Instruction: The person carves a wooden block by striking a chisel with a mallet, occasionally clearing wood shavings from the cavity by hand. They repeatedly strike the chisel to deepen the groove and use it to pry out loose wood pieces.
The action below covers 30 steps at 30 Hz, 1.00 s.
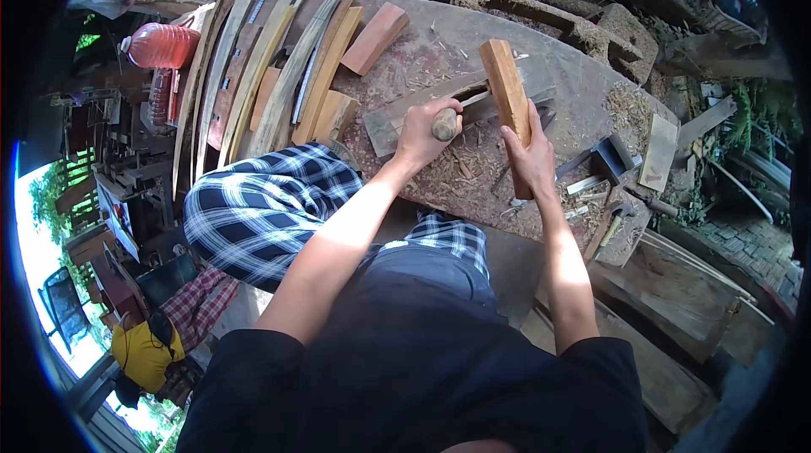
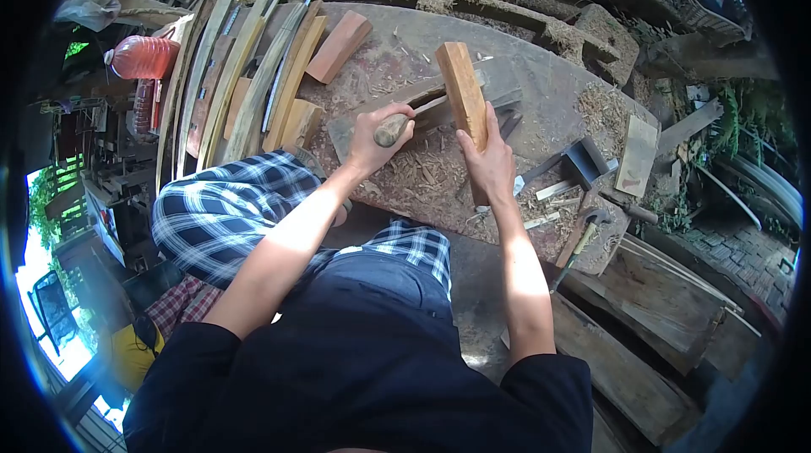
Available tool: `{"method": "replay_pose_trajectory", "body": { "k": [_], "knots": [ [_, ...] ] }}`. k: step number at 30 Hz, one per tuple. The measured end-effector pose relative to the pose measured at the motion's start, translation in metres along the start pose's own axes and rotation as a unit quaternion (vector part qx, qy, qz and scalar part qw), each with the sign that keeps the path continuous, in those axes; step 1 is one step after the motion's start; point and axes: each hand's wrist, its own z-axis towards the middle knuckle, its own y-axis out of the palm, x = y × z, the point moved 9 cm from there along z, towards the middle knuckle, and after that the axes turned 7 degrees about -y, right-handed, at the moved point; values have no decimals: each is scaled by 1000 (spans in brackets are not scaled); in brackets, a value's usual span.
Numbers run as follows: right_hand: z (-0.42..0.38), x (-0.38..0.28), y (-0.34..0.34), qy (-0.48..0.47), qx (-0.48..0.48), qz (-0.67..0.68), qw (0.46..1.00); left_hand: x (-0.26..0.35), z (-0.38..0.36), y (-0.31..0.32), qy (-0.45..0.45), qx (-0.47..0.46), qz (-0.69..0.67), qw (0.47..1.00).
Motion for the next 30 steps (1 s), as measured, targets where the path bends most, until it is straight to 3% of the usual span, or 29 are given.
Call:
{"method": "replay_pose_trajectory", "body": {
  "k": [5,7,9,10,11,13,15,17,22,30],
  "knots": [
    [-15,-81,-47,-51,42,131,989,-3,-2,2,-30,-5,-3,1000],
    [-28,-117,-66,-142,68,195,968,0,-1,0,-37,-11,-4,999],
    [-43,-134,-63,-238,17,222,945,-1,-1,6,-61,-59,63,994],
    [-48,-141,-60,-284,-4,159,946,-57,0,22,-59,5,-120,991],
    [-51,-136,-46,-240,-73,36,967,-47,0,20,-2,39,-62,997],
    [-51,-132,-41,-228,-88,45,969,-32,2,12,-1,22,-93,995],
    [-46,-113,-42,-178,-27,112,977,-10,2,2,-49,-50,6,998],
    [-34,-90,-39,-117,21,172,978,-7,7,-4,-8,0,-28,1000],
    [-5,2,-5,18,-12,-11,1000,-6,11,-24,-60,-23,-75,995],
    [-6,15,8,29,11,13,999,2,6,-17,-21,-4,-28,999]
  ]
}}
